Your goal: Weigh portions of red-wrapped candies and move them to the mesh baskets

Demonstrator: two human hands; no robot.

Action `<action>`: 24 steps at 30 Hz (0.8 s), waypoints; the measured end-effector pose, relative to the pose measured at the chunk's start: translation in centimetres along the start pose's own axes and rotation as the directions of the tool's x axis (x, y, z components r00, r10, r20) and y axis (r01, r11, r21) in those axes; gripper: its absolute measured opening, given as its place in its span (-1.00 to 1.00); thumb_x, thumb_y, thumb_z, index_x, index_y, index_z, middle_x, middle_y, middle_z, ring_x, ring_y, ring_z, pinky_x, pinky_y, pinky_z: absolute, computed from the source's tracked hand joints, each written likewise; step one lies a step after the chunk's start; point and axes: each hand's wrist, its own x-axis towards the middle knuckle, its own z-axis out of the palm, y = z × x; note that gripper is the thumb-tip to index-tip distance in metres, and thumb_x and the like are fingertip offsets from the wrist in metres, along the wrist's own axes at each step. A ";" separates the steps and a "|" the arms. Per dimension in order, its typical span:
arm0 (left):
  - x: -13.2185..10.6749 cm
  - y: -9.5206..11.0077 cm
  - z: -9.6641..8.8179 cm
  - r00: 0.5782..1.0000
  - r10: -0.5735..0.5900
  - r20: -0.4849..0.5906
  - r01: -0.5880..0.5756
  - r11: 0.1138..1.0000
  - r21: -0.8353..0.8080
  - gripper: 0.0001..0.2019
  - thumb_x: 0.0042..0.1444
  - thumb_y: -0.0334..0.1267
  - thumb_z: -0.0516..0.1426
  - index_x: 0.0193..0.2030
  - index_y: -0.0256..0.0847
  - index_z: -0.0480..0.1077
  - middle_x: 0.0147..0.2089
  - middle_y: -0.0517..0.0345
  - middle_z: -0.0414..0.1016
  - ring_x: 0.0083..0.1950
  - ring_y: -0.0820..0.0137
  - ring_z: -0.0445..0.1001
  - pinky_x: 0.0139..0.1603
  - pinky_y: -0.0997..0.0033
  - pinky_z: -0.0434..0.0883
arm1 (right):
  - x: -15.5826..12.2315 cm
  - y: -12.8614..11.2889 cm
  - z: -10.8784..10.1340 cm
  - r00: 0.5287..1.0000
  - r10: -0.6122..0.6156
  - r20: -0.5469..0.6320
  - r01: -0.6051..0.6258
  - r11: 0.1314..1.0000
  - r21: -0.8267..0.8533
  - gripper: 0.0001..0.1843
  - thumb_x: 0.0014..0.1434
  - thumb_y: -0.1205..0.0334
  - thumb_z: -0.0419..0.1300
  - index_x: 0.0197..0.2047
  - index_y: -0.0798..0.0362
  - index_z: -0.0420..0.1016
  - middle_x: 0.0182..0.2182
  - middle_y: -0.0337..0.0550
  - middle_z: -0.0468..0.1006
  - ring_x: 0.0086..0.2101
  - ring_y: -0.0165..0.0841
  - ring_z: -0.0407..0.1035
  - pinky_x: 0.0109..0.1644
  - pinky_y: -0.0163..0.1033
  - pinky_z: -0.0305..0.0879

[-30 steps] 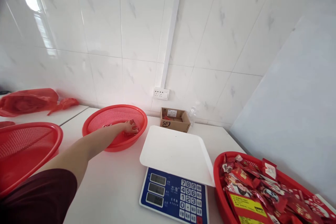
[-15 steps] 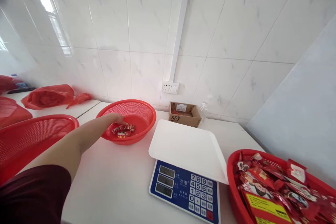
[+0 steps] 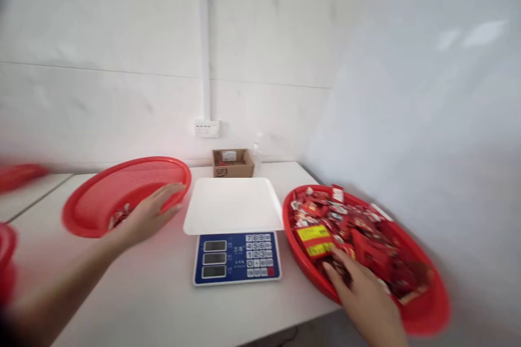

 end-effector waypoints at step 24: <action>-4.8 2.9 12.6 0.913 0.103 -0.394 -0.203 0.954 -0.221 -0.61 0.28 -0.13 -0.01 0.23 -0.09 0.14 0.32 -0.14 0.13 0.38 0.00 0.00 0.16 -0.19 0.29 | 4.7 -7.9 -3.6 0.964 -0.033 0.263 0.073 0.986 -0.147 -0.25 0.04 0.19 0.18 0.31 -0.15 0.12 0.35 -0.21 0.02 0.31 -0.20 -0.14 0.32 -0.04 -0.08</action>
